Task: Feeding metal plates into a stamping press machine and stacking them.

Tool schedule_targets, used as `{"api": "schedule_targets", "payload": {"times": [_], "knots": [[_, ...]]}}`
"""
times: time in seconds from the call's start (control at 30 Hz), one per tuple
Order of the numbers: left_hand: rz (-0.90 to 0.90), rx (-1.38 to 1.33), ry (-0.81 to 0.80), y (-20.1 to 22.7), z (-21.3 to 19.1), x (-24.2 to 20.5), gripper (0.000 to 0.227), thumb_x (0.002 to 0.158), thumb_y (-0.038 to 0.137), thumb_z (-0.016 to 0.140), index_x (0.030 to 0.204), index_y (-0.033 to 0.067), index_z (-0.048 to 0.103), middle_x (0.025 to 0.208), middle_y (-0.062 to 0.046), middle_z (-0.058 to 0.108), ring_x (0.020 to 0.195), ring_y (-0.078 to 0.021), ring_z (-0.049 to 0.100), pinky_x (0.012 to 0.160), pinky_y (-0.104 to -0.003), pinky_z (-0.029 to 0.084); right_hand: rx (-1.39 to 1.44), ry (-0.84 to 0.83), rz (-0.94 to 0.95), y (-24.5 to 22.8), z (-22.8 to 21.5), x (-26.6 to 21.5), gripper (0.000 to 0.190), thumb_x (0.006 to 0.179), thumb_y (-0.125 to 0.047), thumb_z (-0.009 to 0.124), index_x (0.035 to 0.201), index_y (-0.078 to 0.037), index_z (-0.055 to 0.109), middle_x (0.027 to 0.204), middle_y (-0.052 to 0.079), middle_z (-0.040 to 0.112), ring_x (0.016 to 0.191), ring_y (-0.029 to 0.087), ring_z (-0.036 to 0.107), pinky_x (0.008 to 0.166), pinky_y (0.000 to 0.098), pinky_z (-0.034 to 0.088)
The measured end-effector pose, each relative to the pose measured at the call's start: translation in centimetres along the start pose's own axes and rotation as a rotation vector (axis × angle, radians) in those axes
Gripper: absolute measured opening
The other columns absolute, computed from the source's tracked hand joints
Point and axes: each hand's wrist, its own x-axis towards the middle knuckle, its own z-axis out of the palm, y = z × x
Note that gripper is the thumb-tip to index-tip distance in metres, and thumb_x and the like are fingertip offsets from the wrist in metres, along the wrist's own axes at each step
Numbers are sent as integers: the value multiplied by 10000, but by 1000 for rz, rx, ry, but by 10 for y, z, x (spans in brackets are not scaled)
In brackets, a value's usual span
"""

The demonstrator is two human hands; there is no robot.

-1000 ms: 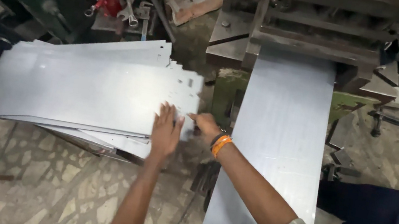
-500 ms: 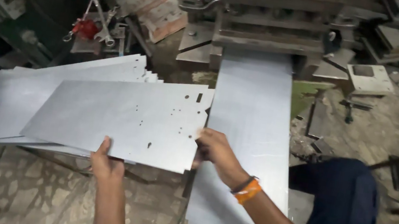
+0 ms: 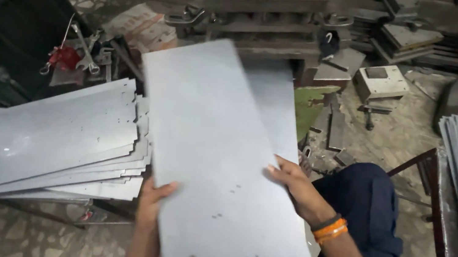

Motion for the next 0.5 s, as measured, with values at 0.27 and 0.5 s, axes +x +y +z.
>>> {"api": "schedule_targets", "payload": {"times": [0.27, 0.5], "knots": [[-112, 67, -61, -17, 146, 41, 402, 697, 68, 828, 1076, 27, 702, 812, -142, 700, 696, -243, 696, 659, -362, 553, 18, 286, -226, 10, -77, 13, 364, 864, -136, 782, 1159, 39, 659, 738, 188, 716, 594, 238, 709, 529, 317, 553], [-207, -357, 30, -35, 141, 104, 427, 913, 202, 613, 1303, 42, 682, 1314, -192, 683, 1274, -319, 610, 1175, -459, 369, -145, 495, -117, -12, -101, 92, 651, 801, -390, 867, 1380, -169, 666, 1182, 165, 728, 1077, 260, 697, 961, 408, 508]]}}
